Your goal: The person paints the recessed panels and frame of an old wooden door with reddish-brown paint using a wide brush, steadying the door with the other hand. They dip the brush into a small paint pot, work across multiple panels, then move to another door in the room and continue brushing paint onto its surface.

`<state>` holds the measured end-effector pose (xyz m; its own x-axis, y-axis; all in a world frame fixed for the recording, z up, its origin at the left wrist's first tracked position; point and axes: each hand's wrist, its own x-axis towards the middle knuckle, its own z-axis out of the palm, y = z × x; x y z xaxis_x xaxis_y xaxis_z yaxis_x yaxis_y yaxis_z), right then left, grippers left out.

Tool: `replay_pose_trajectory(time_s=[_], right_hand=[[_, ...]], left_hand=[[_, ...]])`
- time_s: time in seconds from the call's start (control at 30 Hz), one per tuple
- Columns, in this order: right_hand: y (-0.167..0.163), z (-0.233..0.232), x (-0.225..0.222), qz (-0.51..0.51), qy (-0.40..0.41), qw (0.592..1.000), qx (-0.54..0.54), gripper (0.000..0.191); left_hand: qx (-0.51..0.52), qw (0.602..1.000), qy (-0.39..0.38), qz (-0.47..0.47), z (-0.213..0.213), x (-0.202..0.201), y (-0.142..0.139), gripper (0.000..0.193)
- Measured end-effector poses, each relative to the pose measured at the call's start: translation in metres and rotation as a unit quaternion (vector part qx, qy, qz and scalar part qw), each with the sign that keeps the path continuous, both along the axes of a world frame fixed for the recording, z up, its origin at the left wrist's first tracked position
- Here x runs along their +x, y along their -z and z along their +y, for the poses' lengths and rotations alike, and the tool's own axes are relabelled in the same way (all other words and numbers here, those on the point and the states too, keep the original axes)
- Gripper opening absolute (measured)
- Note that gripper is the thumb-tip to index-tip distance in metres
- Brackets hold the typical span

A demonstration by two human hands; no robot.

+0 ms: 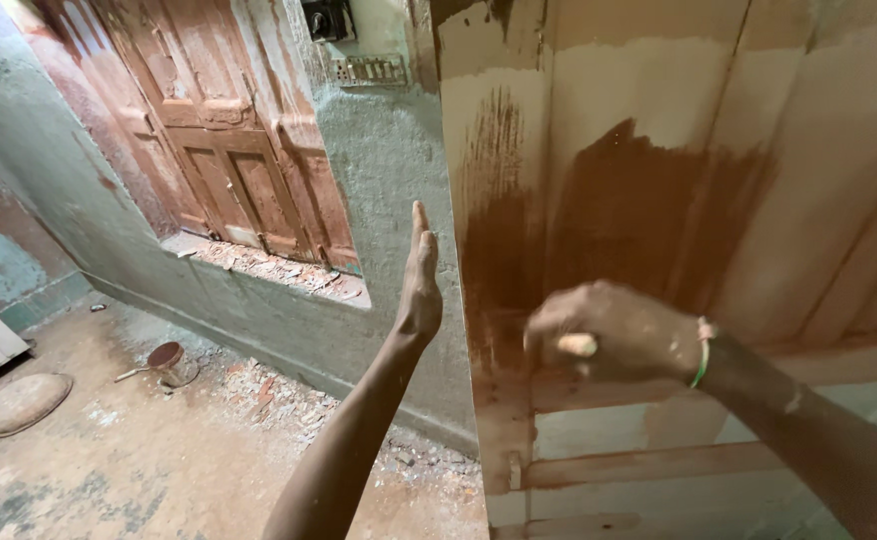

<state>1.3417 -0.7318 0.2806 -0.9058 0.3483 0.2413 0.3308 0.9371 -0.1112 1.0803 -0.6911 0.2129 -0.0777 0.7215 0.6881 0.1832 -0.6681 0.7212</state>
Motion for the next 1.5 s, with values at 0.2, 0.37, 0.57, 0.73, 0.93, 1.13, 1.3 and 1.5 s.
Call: replay_pose_trajectory(time_s=[0.2, 0.37, 0.57, 0.73, 0.93, 1.13, 1.3, 1.5], right_hand=[[0.027, 0.001, 0.010, 0.220, 0.063, 0.924, 0.308, 0.033], [0.087, 0.006, 0.003, 0.070, 0.104, 0.960, 0.251, 0.032], [0.138, 0.011, -0.004, -0.012, 0.098, 0.994, 0.035, 0.026], [0.112, 0.010, 0.012, 0.289, 0.062, 0.866, 0.403, 0.036], [0.163, 0.001, -0.011, -0.008, 0.083, 0.990, 0.112, 0.023], [0.161, 0.007, -0.004, 0.225, 0.077, 0.950, 0.201, 0.034], [0.149, 0.008, 0.011, 0.235, 0.125, 0.921, 0.286, 0.034], [0.176, 0.003, 0.001, 0.093, 0.073, 0.992, 0.040, 0.021]], left_hand=[[-0.012, 1.000, -0.007, 0.014, -0.005, -0.003, 0.013, 0.082], [-0.038, 0.999, 0.020, -0.014, -0.008, 0.000, 0.044, 0.081], [-0.081, 0.996, 0.029, -0.013, -0.011, -0.002, 0.073, 0.080], [-0.073, 0.997, 0.026, -0.022, -0.005, -0.003, 0.084, 0.075], [-0.069, 0.996, 0.040, -0.039, -0.010, 0.001, 0.110, 0.074], [-0.085, 0.994, 0.041, -0.048, -0.010, 0.002, 0.119, 0.075], [-0.080, 0.995, 0.038, -0.053, -0.009, 0.005, 0.123, 0.077], [-0.090, 0.995, 0.019, -0.037, -0.008, 0.012, 0.130, 0.079]])
